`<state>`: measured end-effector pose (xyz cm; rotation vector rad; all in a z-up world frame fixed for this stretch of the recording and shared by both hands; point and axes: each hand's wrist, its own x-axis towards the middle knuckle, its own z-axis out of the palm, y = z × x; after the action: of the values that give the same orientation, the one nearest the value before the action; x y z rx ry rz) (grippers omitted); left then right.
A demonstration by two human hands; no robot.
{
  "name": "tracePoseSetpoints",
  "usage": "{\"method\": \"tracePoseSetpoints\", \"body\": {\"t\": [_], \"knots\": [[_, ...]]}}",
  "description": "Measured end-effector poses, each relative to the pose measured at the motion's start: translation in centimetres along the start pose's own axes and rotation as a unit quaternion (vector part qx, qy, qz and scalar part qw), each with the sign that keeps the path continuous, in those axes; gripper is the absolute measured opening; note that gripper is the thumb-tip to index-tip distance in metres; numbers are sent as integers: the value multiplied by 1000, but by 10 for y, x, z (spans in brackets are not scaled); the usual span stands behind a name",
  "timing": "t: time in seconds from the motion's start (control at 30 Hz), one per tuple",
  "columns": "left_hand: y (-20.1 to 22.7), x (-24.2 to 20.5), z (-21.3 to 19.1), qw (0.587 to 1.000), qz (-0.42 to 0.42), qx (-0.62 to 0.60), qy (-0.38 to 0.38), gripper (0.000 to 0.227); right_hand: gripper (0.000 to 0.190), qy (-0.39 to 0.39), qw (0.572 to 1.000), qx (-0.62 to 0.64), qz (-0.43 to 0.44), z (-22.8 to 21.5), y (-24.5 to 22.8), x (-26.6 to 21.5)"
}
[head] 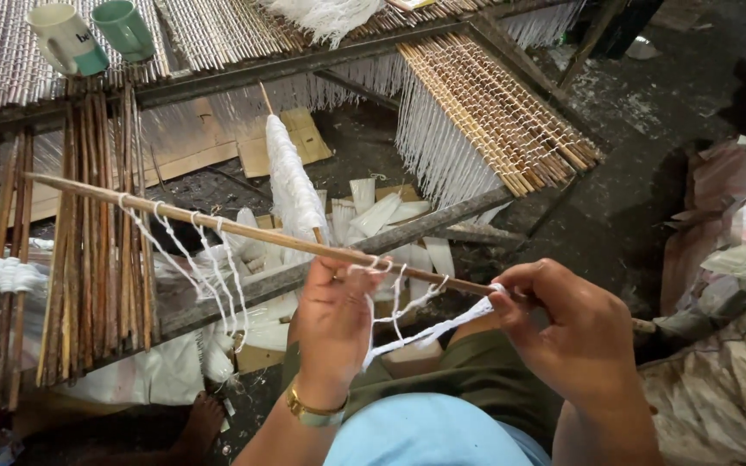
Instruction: Tying white cotton wicks onto a thin wooden stick as part of candle production.
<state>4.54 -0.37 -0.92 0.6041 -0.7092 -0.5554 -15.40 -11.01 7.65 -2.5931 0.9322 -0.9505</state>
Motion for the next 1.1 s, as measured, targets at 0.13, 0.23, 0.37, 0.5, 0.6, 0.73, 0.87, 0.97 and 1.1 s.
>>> {"method": "tracePoseSetpoints", "body": {"t": [0.13, 0.23, 0.37, 0.5, 0.6, 0.73, 0.87, 0.97, 1.1], "knots": [[-8, -3, -3, 961, -73, -252, -85, 13, 15, -8, 1000, 7, 0, 3, 2, -1], [-6, -1, 23, 952, -47, -279, -118, 16, 14, -1, 999, 34, -28, 4, -4, 3], [-12, -10, 35, 937, -91, -336, -25, 25, 12, 5, 1000, 26, -16, 9, -7, 4], [-2, 4, 29, 881, -178, -401, 179, 32, 12, -5, 999, -26, -27, 9, 1, 4], [20, 20, 24, 903, -112, -342, 235, 29, 12, -11, 999, -42, -14, 2, 12, 6], [31, 24, 24, 917, -24, -353, 184, 28, 11, -9, 996, -86, -3, -1, 30, 6], [18, 24, 19, 926, -47, -319, 194, 24, 13, -29, 992, -111, 53, -13, 29, 13], [-3, 18, -8, 942, -83, -290, 145, 31, 10, -8, 998, -52, 43, -25, 39, 20], [-63, -23, -76, 927, -162, -310, 135, 43, 24, -35, 997, 44, 61, -36, 111, 31]]}}
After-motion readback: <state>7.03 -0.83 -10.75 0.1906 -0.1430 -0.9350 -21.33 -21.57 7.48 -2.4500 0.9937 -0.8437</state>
